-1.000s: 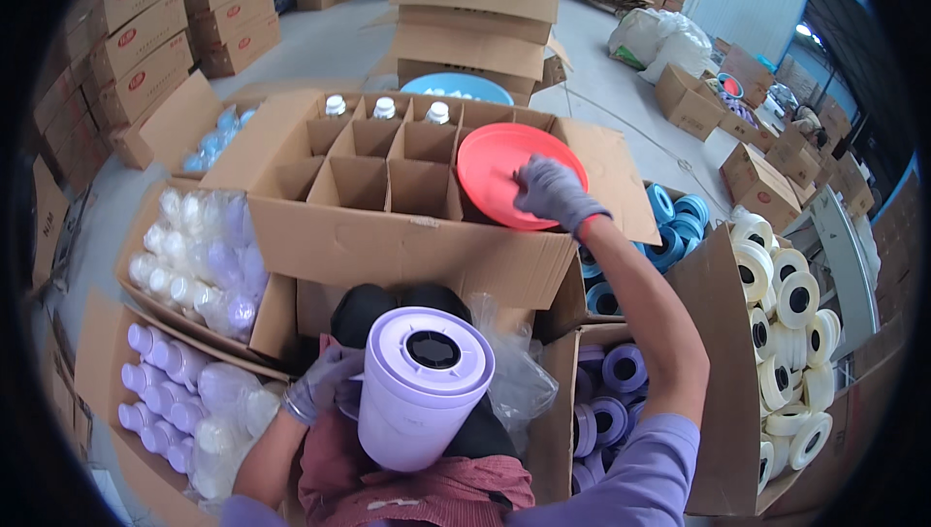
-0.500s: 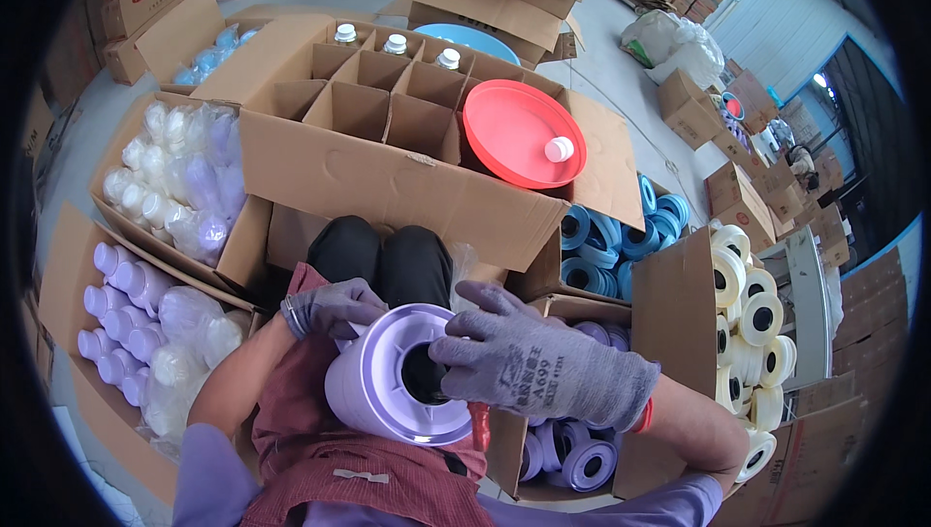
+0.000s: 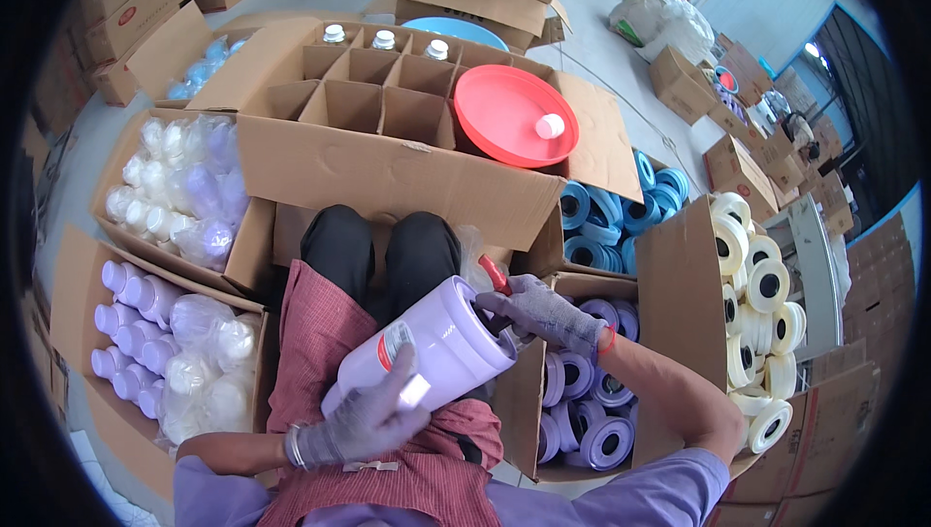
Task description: The person assembles thermos flasks by inserting stainless steel inner liners into plastic outer shells, then attaching lids and placing the completed units into a cardboard box. The person repeats this process for multiple units.
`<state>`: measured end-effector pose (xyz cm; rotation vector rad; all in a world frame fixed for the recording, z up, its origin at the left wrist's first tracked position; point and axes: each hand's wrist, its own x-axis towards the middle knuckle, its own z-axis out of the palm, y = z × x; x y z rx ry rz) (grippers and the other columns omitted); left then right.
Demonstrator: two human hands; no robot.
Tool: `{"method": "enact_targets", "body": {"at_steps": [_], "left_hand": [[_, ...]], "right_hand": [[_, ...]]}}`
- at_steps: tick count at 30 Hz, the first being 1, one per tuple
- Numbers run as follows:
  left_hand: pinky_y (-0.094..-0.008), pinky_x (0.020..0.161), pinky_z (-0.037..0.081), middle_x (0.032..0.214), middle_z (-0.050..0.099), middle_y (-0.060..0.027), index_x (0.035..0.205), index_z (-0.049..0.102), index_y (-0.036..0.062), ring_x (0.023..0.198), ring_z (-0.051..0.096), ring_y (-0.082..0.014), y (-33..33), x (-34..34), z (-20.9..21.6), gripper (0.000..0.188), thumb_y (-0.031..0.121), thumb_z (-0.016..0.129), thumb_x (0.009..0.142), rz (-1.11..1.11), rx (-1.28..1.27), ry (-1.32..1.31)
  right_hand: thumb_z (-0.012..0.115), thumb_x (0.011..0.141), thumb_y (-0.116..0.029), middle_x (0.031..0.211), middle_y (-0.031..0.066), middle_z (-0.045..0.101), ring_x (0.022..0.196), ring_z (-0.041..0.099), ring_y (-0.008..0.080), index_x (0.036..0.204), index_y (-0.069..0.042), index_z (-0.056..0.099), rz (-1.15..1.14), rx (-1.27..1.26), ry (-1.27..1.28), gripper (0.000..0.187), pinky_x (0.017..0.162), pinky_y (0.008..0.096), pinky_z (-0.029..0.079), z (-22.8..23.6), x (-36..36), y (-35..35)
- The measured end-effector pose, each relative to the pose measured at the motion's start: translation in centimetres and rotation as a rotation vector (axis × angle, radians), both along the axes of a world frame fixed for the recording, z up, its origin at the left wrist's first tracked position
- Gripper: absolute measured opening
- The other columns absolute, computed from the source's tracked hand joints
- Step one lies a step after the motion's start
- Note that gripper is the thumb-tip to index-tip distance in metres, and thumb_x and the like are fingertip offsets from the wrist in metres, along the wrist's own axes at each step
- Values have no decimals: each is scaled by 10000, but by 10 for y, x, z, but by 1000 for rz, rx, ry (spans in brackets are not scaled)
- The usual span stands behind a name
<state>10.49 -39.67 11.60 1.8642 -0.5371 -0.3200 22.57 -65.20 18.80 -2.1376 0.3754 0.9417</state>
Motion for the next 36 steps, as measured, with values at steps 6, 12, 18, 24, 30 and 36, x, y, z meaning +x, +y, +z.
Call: {"method": "enact_targets", "body": {"at_steps": [6, 12, 18, 24, 30, 36], "left_hand": [[-287, 666, 535, 791, 687, -143, 1426, 518, 76, 669, 681, -160, 37, 97, 44, 492, 222, 616, 968, -104, 84, -169], [-314, 554, 524, 598, 608, -12, 1268, 669, 213, 535, 628, -194, 49, 143, 92, 339, 277, 564, 953, -728, 508, -759], [-332, 624, 527, 891, 666, -19, 1236, 631, 156, 750, 673, -150, 65, 102, 43, 380, 286, 580, 882, -689, 221, -942], [-278, 805, 539, 966, 717, -98, 1339, 572, -17, 839, 680, -157, 119, 116, 3, 358, 11, 502, 989, 321, -276, -104], [-294, 888, 527, 1070, 716, -107, 1293, 614, 2, 983, 674, -157, 258, 83, -107, 333, 111, 589, 979, 1042, 12, -234], [-310, 971, 484, 1139, 682, -100, 1176, 665, -20, 1081, 622, -192, 340, 84, -109, 242, 64, 559, 975, 1294, -86, -254]], "right_hand": [[684, 891, -305, 788, 25, 669, 616, 625, 80, 989, -19, 694, 76, 269, -329, 302, 546, 226, 510, 23, 54, -26], [604, 957, -261, 949, 71, 645, 761, 652, 117, 1161, 25, 615, -176, 300, -861, 352, 655, 227, 546, 33, 181, -36], [604, 955, -267, 942, 83, 678, 805, 639, 153, 1114, 13, 639, 91, -68, -1144, 324, 723, 294, 510, 17, 197, 6], [623, 930, -93, 743, 131, 593, 678, 589, 238, 883, -1, 623, 170, -88, -846, 104, 635, 364, 466, -53, 77, -23], [727, 816, -316, 920, 184, 624, 883, 603, 369, 966, -44, 613, 472, -480, -530, 331, 765, 467, 469, -133, 35, -76], [798, 730, -514, 1010, 225, 694, 917, 663, 393, 1032, -19, 665, 413, -504, -584, 595, 787, 466, 523, -111, 30, -69]]}}
